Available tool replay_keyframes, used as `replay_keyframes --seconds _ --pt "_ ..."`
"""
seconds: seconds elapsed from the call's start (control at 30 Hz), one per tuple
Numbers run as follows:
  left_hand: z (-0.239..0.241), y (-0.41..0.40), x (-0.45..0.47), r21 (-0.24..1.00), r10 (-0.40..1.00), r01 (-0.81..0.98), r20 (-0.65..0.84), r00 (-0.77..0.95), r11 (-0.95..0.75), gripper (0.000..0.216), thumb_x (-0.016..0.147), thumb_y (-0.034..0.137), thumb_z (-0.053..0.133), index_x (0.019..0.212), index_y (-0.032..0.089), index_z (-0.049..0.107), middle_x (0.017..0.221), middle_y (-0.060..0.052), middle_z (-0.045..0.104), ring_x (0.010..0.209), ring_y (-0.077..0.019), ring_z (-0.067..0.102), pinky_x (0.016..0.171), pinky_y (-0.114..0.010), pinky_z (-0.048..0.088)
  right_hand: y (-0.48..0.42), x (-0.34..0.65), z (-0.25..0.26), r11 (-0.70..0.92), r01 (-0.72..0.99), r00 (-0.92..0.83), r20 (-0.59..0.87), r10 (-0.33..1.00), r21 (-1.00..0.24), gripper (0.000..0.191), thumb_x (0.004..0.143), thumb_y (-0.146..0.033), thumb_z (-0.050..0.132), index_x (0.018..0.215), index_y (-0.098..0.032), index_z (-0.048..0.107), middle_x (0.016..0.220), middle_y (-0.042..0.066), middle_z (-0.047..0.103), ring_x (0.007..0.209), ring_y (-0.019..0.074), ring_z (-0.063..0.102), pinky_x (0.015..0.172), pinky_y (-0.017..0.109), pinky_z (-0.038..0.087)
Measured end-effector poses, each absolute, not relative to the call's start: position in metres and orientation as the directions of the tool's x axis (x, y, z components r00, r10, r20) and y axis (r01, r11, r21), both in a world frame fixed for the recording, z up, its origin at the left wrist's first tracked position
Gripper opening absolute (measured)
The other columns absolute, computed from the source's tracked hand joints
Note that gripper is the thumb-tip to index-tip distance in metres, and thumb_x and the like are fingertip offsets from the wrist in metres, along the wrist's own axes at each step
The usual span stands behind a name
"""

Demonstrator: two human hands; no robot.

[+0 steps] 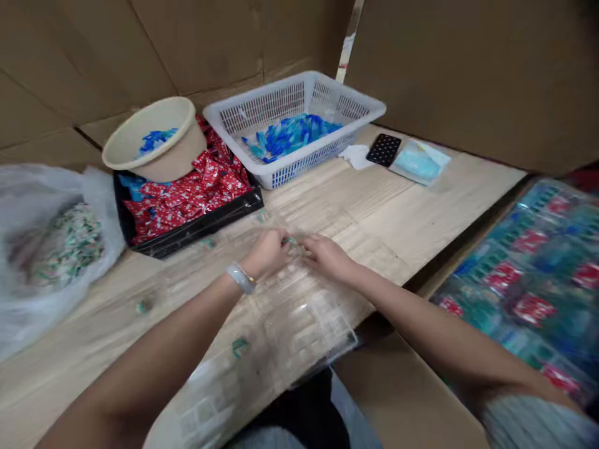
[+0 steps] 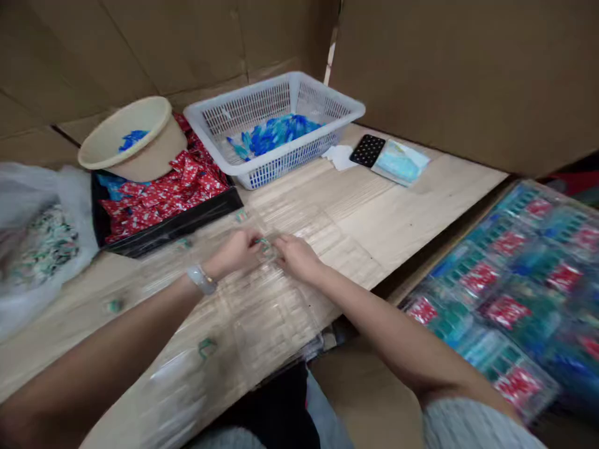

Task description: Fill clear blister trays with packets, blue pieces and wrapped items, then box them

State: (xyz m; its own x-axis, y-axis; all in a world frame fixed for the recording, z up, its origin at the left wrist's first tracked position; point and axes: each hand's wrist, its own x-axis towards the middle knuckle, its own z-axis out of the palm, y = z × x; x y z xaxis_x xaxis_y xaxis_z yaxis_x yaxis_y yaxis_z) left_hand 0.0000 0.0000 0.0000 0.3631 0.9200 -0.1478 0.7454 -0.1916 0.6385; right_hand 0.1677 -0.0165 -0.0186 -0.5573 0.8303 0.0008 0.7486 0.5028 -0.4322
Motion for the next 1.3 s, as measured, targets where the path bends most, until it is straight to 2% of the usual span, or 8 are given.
replay_keyframes --seconds 0.17,0.27,0.4,0.53,0.7,0.87,1.1,1.3 --pt "0.006 0.009 -0.004 0.790 0.874 0.608 -0.238 0.424 -0.080 0.012 0.070 0.016 0.050 0.063 0.011 0.058 0.056 0.002 0.053 0.053 -0.0074 0.043 0.052 -0.019 0.033 -0.016 0.167 -0.019 0.436 0.768 -0.457 0.076 0.886 -0.469 0.023 0.080 -0.024 0.050 0.098 -0.014 0.059 0.083 0.007 0.059 0.076 0.0148 0.053 0.070 0.024 0.039" --pt "0.000 0.010 -0.002 0.842 0.839 0.540 -0.306 0.450 0.017 0.013 0.069 0.021 0.053 0.063 0.010 0.058 0.054 0.002 0.052 0.051 -0.0072 0.043 0.048 -0.019 0.033 -0.014 0.163 -0.016 0.451 0.770 -0.471 0.075 0.879 -0.450 0.019 0.080 -0.020 0.048 0.091 -0.015 0.062 0.077 0.005 0.059 0.073 0.0141 0.053 0.068 0.023 0.038" --pt "-0.014 0.008 0.004 0.772 0.894 0.635 -0.277 0.351 -0.010 0.008 0.067 0.018 0.056 0.067 0.011 0.060 0.057 0.001 0.055 0.052 -0.0091 0.045 0.048 -0.020 0.034 -0.013 0.160 -0.012 0.463 0.803 -0.489 0.032 0.872 -0.376 0.016 0.078 -0.018 0.049 0.084 -0.016 0.063 0.076 0.005 0.059 0.072 0.0145 0.053 0.065 0.023 0.037" --pt "-0.015 0.001 0.009 0.675 0.893 0.718 -0.203 0.401 -0.170 0.014 0.070 0.013 0.051 0.066 0.014 0.064 0.060 -0.001 0.057 0.059 -0.0124 0.050 0.056 -0.023 0.038 -0.014 0.160 -0.010 0.473 0.814 -0.502 0.002 0.865 -0.338 0.017 0.079 -0.020 0.047 0.084 -0.015 0.063 0.076 0.005 0.058 0.071 0.0143 0.052 0.064 0.023 0.036" --pt "-0.007 -0.009 0.012 0.568 0.925 0.788 -0.114 0.362 -0.238 0.018 0.073 0.011 0.047 0.074 0.013 0.065 0.072 -0.006 0.058 0.071 -0.0165 0.053 0.067 -0.027 0.042 -0.014 0.159 -0.011 0.478 0.826 -0.503 -0.010 0.864 -0.299 0.017 0.079 -0.020 0.047 0.082 -0.015 0.063 0.077 0.006 0.058 0.072 0.0151 0.052 0.063 0.024 0.035" --pt "-0.013 -0.010 0.007 0.579 0.946 0.771 0.000 0.324 -0.264 0.022 0.075 0.009 0.042 0.078 0.012 0.064 0.077 -0.007 0.058 0.074 -0.0152 0.052 0.070 -0.027 0.042 -0.013 0.158 -0.011 0.490 0.825 -0.513 -0.010 0.858 -0.282 0.019 0.079 -0.017 0.045 0.080 -0.015 0.063 0.074 0.005 0.058 0.069 0.0140 0.051 0.063 0.023 0.034" --pt "-0.016 -0.014 0.006 0.574 0.917 0.759 -0.035 0.397 -0.306 0.016 0.072 0.011 0.048 0.072 0.014 0.063 0.070 -0.004 0.054 0.066 -0.0135 0.050 0.064 -0.025 0.042 -0.005 0.149 -0.010 0.462 0.829 -0.504 -0.062 0.862 -0.314 0.020 0.078 -0.020 0.046 0.084 -0.016 0.065 0.079 0.005 0.061 0.070 0.0143 0.053 0.061 0.023 0.035" --pt "-0.012 -0.016 0.010 0.483 0.924 0.824 -0.072 0.374 -0.296 0.019 0.070 0.007 0.044 0.069 0.012 0.062 0.069 -0.005 0.054 0.063 -0.0138 0.050 0.062 -0.025 0.040 0.000 0.160 -0.004 0.408 0.823 -0.474 -0.081 0.877 -0.396 0.021 0.078 -0.015 0.045 0.080 -0.016 0.066 0.078 0.005 0.061 0.072 0.0130 0.053 0.063 0.021 0.036"
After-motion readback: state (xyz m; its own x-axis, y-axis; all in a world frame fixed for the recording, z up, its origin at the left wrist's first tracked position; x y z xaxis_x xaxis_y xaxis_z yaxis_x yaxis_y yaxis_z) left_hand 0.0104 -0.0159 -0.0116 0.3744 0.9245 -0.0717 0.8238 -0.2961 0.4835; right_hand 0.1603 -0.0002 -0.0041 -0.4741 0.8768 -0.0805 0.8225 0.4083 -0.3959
